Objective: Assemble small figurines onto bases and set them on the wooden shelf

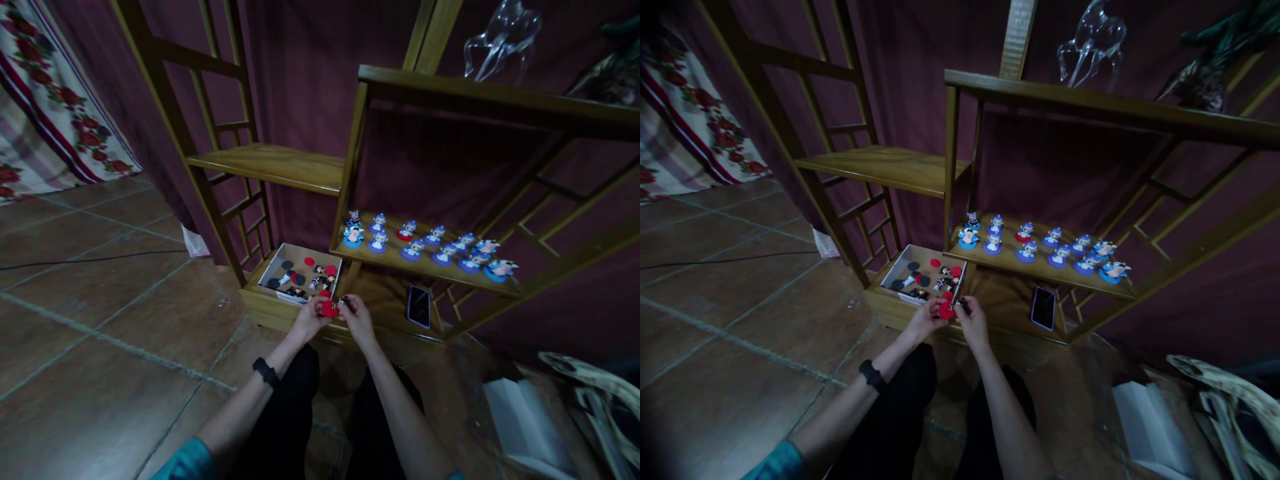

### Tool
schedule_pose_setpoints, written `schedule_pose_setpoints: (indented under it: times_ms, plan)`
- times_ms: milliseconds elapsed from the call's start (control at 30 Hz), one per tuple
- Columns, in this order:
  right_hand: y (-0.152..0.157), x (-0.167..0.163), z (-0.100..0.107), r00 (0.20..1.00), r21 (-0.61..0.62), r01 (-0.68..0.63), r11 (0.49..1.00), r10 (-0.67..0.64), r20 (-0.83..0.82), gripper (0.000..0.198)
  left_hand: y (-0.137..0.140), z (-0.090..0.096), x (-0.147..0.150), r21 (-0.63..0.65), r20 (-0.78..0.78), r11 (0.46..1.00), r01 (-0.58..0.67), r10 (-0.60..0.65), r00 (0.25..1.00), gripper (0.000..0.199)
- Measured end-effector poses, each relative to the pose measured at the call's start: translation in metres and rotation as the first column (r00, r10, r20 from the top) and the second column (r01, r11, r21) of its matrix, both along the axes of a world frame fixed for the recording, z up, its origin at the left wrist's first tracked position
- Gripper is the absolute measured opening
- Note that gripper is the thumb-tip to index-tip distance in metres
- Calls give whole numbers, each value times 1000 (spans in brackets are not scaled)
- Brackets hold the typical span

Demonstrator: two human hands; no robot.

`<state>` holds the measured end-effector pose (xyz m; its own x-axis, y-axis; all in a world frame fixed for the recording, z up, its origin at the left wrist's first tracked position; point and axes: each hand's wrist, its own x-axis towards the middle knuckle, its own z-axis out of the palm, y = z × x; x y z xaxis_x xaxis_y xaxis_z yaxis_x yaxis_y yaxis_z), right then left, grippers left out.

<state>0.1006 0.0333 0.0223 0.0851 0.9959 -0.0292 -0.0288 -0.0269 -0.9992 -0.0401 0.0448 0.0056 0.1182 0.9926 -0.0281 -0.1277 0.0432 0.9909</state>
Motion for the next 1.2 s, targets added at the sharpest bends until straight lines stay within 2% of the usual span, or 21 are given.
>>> schedule_pose_setpoints:
  times_ms: [233,400,533,700,933,1200]
  plan:
    - [-26,13,4,981,68,-15,998,2,193,31,-20,-7,13,32,61,997,74,-76,995,45]
    - [-38,16,8,969,41,-29,999,18,245,30,-24,-8,15,44,46,995,87,-89,995,46]
    - [-41,16,9,955,53,-14,998,-2,296,28,-27,-11,15,121,-94,989,88,-77,993,48]
    - [-40,18,4,946,66,-10,998,-12,325,27,-31,-8,12,176,-312,979,102,-43,949,51]
    - [-36,18,-5,890,142,-14,990,-53,453,28,-33,-5,13,189,-324,978,84,-19,946,53]
    - [-38,15,-1,808,151,-21,988,-72,584,23,-34,-2,14,213,-419,973,85,13,908,50]
